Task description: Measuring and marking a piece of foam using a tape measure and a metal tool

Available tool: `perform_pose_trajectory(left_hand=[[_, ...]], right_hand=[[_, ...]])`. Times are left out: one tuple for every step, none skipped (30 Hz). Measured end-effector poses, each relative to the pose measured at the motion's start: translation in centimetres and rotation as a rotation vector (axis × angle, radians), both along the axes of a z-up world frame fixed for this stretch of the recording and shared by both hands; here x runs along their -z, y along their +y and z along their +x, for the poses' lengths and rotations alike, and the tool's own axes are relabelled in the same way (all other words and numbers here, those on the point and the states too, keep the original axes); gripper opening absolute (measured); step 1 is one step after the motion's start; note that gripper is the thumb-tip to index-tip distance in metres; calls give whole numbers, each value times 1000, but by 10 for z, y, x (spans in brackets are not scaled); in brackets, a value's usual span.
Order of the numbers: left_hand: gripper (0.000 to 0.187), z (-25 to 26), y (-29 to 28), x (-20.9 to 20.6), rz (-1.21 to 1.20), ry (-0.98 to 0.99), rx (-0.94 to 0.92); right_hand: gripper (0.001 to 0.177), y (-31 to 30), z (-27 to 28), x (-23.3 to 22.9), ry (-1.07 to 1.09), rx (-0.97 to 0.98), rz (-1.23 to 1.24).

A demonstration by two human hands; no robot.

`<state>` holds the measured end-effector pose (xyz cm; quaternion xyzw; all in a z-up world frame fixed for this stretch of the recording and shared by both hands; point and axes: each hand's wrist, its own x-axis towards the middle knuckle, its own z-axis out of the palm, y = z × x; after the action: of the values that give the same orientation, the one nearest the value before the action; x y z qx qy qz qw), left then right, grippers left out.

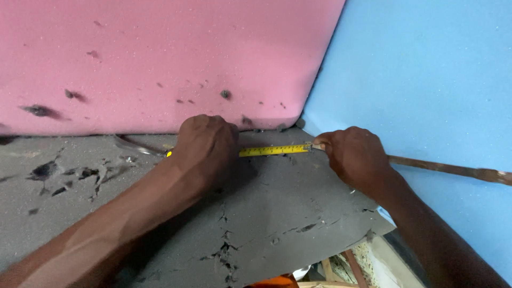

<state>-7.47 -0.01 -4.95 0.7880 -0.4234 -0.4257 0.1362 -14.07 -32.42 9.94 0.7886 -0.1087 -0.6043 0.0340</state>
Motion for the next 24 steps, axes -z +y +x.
perform_pose_trajectory(left_hand=[[21, 0, 0, -1, -1, -1, 0], [23, 2, -1, -4, 28, 20, 5], [27, 5, -4, -5, 51, 35, 8], [27, 7, -7, -4, 46, 28, 5], [27, 6, -8, -3, 82, 49, -4], [27, 5, -9, -3, 119, 71, -15], [27, 3, -9, -1, 123, 70, -17], [26, 1, -8, 1, 97, 59, -15], [24, 0, -7, 3, 72, 47, -13], [24, 3, -9, 4, 76, 44, -16], [24, 5, -10, 3, 54, 59, -10], [24, 7, -9, 2, 32, 74, -5], [24, 6, -11, 3, 50, 64, -6], [23, 4, -12, 4, 42, 60, -30], [23, 4, -14, 7, 33, 53, -54], [23, 15, -14, 5, 49, 39, -57], [22, 19, -16, -1, 59, 77, -43], [22, 23, -19, -7, 69, 115, -28], [22, 24, -16, -3, 70, 113, -25], [20, 25, -13, 0, -24, 95, -104], [19, 28, -8, 3, -113, 70, -182], [19, 25, -8, 7, -108, 61, -178], [29, 28, -10, 14, -159, 29, -213], [46, 32, -12, 20, -211, -3, -247]], right_hand=[[40, 4, 5, -16, -1, 0, -1], [42, 8, 10, -34, 88, -12, -49], [44, 11, 18, -51, 171, -23, -103], [44, 6, 22, -69, 163, -25, -109], [47, 3, 25, -88, 222, -115, -85], [52, 0, 28, -107, 281, -207, -62], [52, 10, 42, -122, 278, -209, -59], [50, 20, 55, -137, 376, -89, -207], [53, 29, 69, -152, 462, 36, -359], [53, 33, 60, -156, 459, 33, -355], [46, 37, 50, -159, 320, 179, -431], [40, 42, 41, -163, 177, 324, -503], [40, 53, 21, -163, 170, 324, -483], [43, 64, 1, -162, 28, 467, -484], [51, 75, -19, -159, -118, 612, -482], [51, 90, -52, -142, -126, 614, -462], [44, 107, -88, -131, -317, 697, -469], [54, 122, -126, -120, -508, 782, -477], [54, 133, -148, -102, -509, 786, -477], [52, 143, -171, -85, -820, 709, -393], [52, 154, -192, -65, -1132, 623, -298], [52, 156, -192, -73, -1138, 632, -293], [52, 157, -190, -73, -1153, 606, -297], [51, 158, -188, -75, -1168, 582, -302]])
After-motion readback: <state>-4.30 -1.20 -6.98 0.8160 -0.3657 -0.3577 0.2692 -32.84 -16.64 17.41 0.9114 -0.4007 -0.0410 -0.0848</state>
